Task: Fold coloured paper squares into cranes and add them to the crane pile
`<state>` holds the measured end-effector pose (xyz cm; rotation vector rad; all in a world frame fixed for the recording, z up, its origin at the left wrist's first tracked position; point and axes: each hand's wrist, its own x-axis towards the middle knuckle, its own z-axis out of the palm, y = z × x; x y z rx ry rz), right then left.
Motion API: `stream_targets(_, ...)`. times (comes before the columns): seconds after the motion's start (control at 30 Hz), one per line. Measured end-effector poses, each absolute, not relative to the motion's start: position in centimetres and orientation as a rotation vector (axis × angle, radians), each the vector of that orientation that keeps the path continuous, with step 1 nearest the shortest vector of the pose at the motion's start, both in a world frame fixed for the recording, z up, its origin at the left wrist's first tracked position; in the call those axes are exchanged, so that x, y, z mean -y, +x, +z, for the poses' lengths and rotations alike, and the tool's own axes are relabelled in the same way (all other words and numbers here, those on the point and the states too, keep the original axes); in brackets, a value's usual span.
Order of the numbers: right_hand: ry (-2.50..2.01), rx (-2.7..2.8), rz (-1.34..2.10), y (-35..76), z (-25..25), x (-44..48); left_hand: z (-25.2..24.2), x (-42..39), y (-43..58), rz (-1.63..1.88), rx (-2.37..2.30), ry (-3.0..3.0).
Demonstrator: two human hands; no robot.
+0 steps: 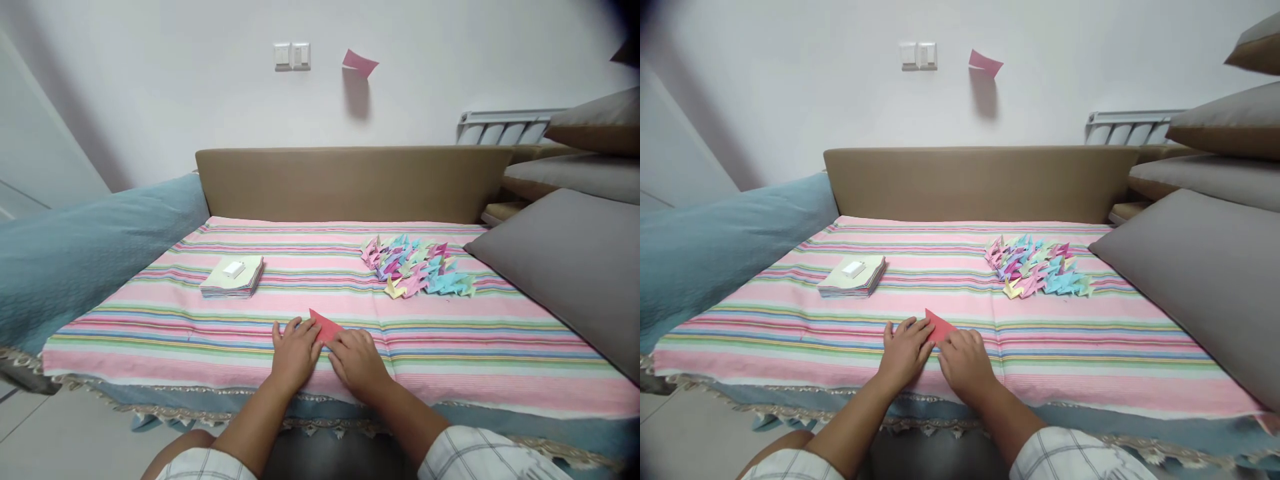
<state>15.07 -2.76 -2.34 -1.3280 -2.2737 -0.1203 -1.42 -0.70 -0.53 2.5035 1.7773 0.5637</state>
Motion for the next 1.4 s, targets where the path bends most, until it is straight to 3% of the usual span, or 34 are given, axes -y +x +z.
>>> stream_targets(0.3, -1.618, 2.278, 0.014, 18.2, -0.1, 2.5, -0.3, 0.4, -1.5, 0.500, -1.789, 2.485)
stream_targets(0.63, -1.654, 2.281, 0.070, 18.3, -0.2, 2.7, 0.1, -0.9, -2.5, 0.380, -1.787, 2.546)
stream_targets(0.77, -1.653, 2.293, 0.057, 18.3, 0.0, 2.7, 0.4, 0.2, -1.7, 0.548, -1.926, 2.564)
stream_targets(0.93, -1.671, 2.317, 0.042, 18.2, 0.3, 2.8, -2.0, 3.0, 0.3, 0.419, -1.358, 2.917)
stream_targets(1.1, -1.667, 2.319, 0.061, 18.3, 0.2, 2.9, -3.8, 3.5, 0.2, 0.298, -1.408, 2.882)
stream_targets(1.4, -1.614, 2.300, 0.081, 18.7, -0.2, 3.2, -0.9, 3.6, -1.8, 0.189, -1.649, 2.690)
